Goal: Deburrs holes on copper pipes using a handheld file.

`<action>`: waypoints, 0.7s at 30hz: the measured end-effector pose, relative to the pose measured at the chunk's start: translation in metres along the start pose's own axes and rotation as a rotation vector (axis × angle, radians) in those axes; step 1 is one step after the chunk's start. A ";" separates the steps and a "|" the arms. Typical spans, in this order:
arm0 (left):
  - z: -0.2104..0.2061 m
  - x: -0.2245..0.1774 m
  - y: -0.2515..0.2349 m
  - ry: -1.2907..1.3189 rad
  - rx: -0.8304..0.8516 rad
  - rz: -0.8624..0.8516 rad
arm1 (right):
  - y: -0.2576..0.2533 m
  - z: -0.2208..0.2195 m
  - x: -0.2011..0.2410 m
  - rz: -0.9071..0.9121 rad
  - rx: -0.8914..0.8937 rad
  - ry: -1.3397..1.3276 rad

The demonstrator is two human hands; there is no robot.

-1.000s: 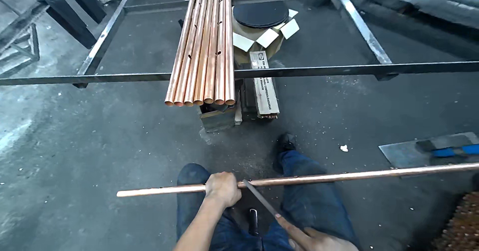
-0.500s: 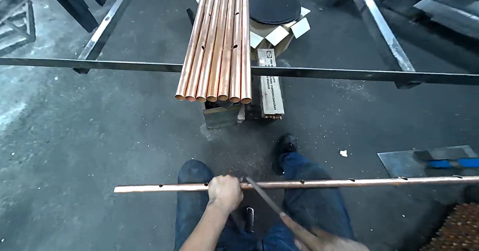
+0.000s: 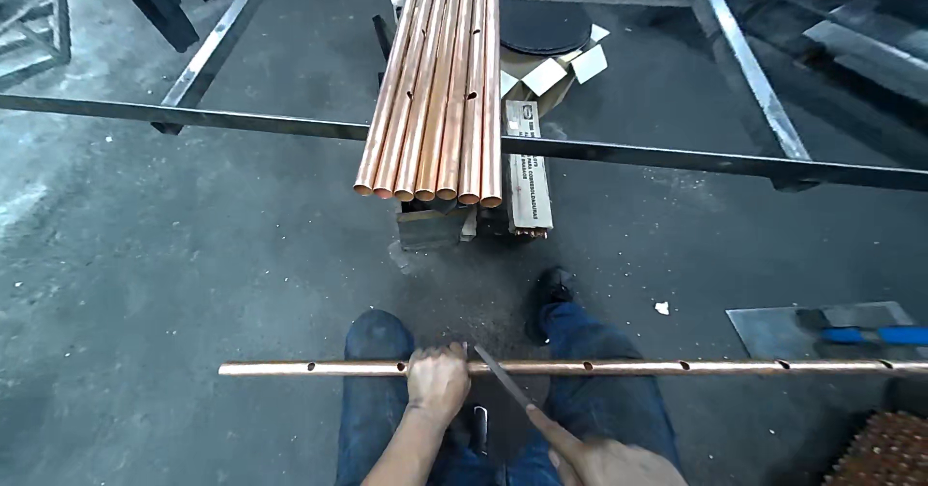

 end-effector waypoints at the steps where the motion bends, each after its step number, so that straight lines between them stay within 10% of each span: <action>1: 0.000 -0.001 -0.001 -0.008 -0.017 -0.005 | -0.012 -0.001 0.003 -0.017 -0.015 -0.001; 6: -0.003 0.000 0.004 -0.004 -0.034 -0.051 | -0.088 0.019 0.011 -0.094 0.046 0.068; 12: 0.005 0.005 0.015 0.076 0.067 -0.064 | -0.009 0.035 -0.045 -0.076 -0.344 -0.078; 21: 0.008 0.001 0.023 0.009 -0.088 -0.093 | 0.011 -0.004 -0.079 -0.054 -0.343 -0.204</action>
Point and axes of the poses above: each hand's wrist, its own y-axis away from the middle knuckle, its own z-axis out of the back of the hand, x = y × z, the point moved 7 cm from there along -y, towards the middle knuckle, and after that the axes turned 1 degree about -y, right-handed, at the moved point
